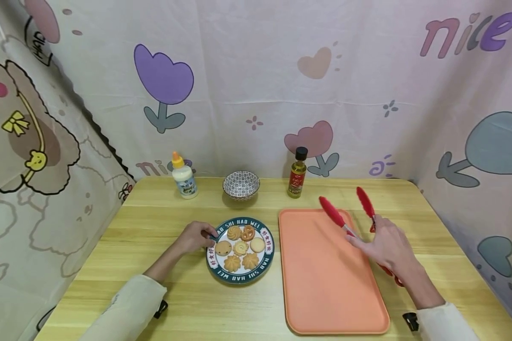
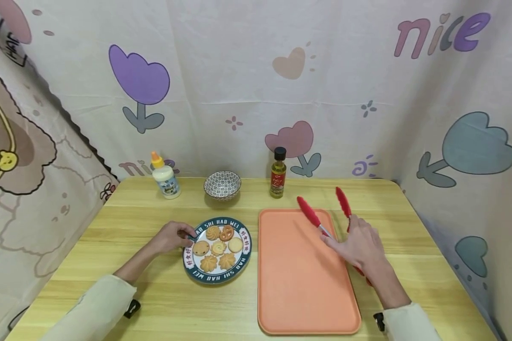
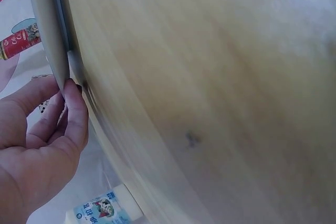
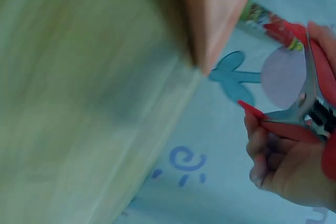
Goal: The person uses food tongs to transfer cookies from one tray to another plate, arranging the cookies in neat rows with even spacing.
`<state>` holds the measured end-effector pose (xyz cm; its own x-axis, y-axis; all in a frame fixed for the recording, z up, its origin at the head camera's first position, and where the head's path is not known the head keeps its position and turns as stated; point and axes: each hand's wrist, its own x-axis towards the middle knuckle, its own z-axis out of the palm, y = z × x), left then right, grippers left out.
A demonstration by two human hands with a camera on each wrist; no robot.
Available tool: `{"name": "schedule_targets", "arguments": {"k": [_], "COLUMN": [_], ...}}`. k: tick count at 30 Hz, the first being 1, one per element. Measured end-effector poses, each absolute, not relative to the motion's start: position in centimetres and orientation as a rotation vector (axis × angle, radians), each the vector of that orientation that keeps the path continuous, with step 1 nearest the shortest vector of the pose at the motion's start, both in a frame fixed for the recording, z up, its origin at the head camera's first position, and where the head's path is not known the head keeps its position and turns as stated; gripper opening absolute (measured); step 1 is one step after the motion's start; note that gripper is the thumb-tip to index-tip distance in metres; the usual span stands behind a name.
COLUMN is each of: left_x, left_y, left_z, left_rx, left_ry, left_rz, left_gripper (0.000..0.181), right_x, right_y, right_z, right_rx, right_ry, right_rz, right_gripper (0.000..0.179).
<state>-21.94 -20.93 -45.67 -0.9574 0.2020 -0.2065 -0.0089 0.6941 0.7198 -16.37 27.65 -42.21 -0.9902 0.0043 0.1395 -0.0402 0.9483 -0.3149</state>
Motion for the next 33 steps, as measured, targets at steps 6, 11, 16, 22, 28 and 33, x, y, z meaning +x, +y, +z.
{"name": "schedule_targets", "arguments": {"k": [6, 11, 16, 22, 28, 33], "left_x": [-21.9, -21.8, -21.9, -21.9, -22.0, -21.9], "left_y": [-21.0, -21.0, -20.9, -20.8, -20.8, -20.8], "left_z": [-45.5, -45.5, -45.5, -45.4, -45.6, -45.5], "left_rx": [0.144, 0.147, 0.135, 0.123, 0.16, 0.207], "left_ry": [2.624, 2.621, 2.626, 2.614, 2.625, 2.633], "left_rz": [1.146, 1.147, 1.126, 1.132, 1.146, 1.122], "left_gripper": [0.019, 0.019, 0.018, 0.018, 0.019, 0.018], "right_x": [-16.9, -16.9, -17.1, -17.5, -17.6, -17.8], "right_y": [29.3, 30.0, 30.2, 30.4, 30.6, 30.4], "right_z": [-43.3, -44.0, -44.1, -44.3, -44.5, -44.2], "right_rx": [-0.187, -0.276, -0.315, -0.37, -0.346, -0.354], "right_ry": [-3.007, -3.061, -3.138, -3.199, -3.224, -3.228], "right_rz": [0.459, 0.446, 0.49, 0.465, 0.404, 0.375], "right_gripper": [0.095, 0.095, 0.102, 0.104, 0.102, 0.094]}}
